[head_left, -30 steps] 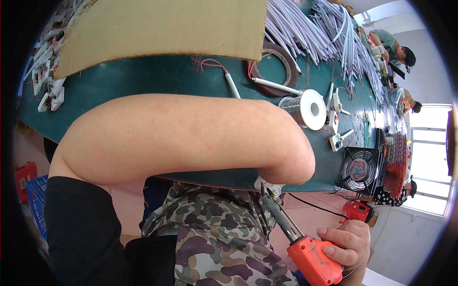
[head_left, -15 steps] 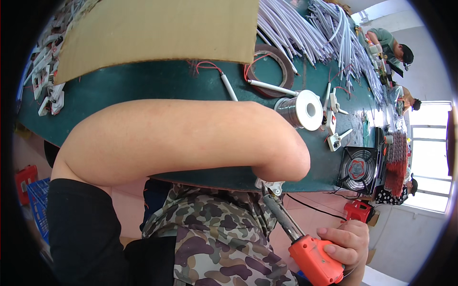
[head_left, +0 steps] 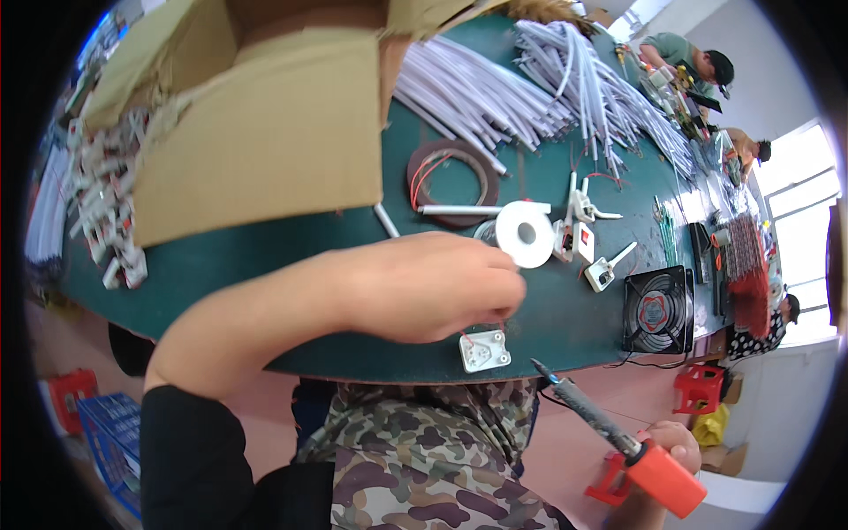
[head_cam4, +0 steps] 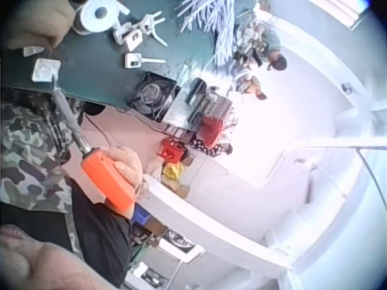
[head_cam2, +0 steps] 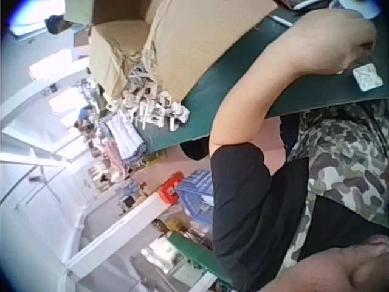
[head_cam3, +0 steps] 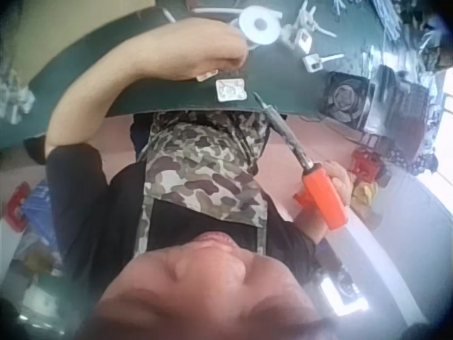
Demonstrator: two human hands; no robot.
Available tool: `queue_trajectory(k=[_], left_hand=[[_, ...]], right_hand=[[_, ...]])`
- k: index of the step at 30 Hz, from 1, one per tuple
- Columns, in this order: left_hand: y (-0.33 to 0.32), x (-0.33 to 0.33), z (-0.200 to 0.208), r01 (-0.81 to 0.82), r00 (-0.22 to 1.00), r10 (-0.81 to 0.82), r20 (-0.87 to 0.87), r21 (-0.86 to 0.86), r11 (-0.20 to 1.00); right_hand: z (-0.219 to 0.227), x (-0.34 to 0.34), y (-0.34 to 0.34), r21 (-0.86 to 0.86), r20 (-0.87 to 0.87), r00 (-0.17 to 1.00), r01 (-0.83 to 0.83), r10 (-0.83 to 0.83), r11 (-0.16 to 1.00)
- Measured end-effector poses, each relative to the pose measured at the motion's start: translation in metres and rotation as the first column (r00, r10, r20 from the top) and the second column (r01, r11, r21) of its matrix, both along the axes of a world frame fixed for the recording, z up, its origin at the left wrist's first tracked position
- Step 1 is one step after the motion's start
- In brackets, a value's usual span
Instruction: The person assembles electrical components by soldering electrical wires to switches with a soldering iron, then attaches the switches to plastic housings using a hot glue gun.
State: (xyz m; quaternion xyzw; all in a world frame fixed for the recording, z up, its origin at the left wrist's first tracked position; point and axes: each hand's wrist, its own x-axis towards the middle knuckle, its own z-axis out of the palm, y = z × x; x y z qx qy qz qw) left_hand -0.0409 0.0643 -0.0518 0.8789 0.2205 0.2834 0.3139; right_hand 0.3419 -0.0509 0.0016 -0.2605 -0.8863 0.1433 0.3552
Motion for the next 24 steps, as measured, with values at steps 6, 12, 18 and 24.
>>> queue_trajectory(k=[6,12,18,24], left_hand=[[-0.033,-0.038,0.005,-0.389,0.915,0.402,0.008,-0.241,0.889],[-0.062,-0.056,-0.010,-0.753,0.658,0.736,-0.159,-0.128,0.646],[-0.074,-0.072,-0.022,-0.751,0.452,0.868,-0.206,0.437,0.495],[-0.080,-0.007,-0.014,-0.712,0.677,0.723,-0.138,0.127,0.690]], right_hand=[[-0.031,0.017,-0.028,-0.446,-0.306,0.871,0.226,-0.385,0.866],[-0.075,0.068,-0.048,-0.549,-0.452,0.822,0.050,-0.347,0.834],[-0.082,0.043,-0.040,-0.518,-0.554,0.777,-0.040,-0.300,0.854],[-0.089,-0.021,-0.016,-0.608,-0.688,0.638,-0.248,-0.345,0.755]])
